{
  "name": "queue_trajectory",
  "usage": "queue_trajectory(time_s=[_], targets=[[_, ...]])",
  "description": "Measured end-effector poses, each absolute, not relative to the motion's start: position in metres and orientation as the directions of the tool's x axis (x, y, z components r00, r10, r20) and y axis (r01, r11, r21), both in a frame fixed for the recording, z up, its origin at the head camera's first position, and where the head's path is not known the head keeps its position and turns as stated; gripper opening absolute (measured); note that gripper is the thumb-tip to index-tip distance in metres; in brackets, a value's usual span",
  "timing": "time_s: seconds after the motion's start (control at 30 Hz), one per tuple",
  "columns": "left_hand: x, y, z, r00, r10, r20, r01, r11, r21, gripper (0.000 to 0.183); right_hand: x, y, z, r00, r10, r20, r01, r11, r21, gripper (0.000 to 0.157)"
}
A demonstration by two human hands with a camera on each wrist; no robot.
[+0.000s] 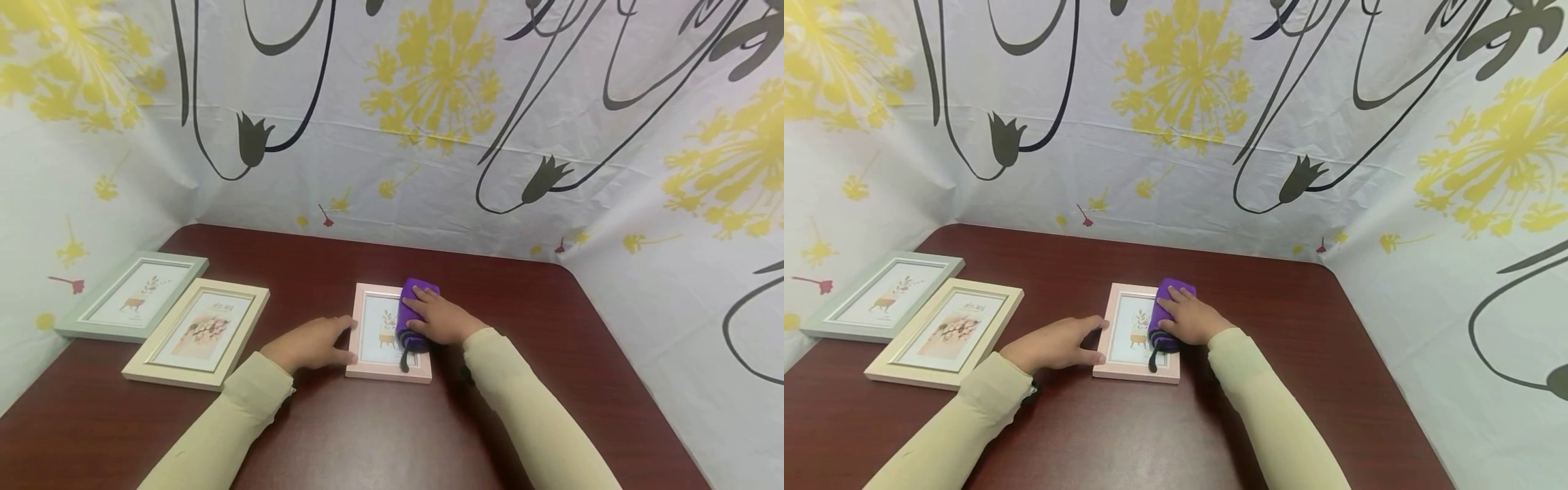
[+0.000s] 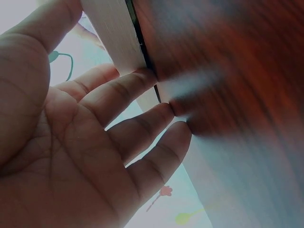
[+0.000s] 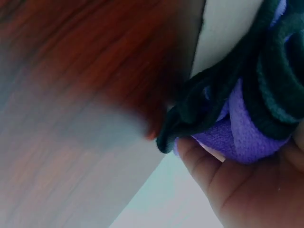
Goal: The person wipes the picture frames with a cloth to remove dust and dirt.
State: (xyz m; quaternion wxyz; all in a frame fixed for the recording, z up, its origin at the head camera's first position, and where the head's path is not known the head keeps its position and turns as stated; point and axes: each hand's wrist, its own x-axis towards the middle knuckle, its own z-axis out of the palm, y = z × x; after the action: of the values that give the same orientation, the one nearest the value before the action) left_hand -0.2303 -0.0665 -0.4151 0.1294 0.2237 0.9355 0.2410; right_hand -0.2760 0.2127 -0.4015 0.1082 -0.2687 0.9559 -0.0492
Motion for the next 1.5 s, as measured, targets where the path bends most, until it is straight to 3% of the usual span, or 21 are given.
queue_trajectory(time_s=[0.5, 1.13, 1.5], targets=[[-0.232, -0.067, -0.418, -0.869, 0.479, -0.122, 0.363, 0.787, 0.498, 0.066, -0.268, 0.210, -0.404, -0.850, -0.506, -0.144, -0.492, 0.862, -0.124, 0.059], [-0.228, -0.066, -0.414, -0.834, 0.523, -0.174, 0.394, 0.787, 0.476, 0.067, -0.225, 0.208, -0.401, -0.844, -0.531, -0.078, -0.529, 0.847, -0.052, 0.055], [-0.228, -0.068, -0.413, -0.833, 0.522, -0.183, 0.390, 0.788, 0.476, 0.066, -0.216, 0.215, -0.402, -0.794, -0.594, 0.128, -0.604, 0.794, -0.067, 0.046]])
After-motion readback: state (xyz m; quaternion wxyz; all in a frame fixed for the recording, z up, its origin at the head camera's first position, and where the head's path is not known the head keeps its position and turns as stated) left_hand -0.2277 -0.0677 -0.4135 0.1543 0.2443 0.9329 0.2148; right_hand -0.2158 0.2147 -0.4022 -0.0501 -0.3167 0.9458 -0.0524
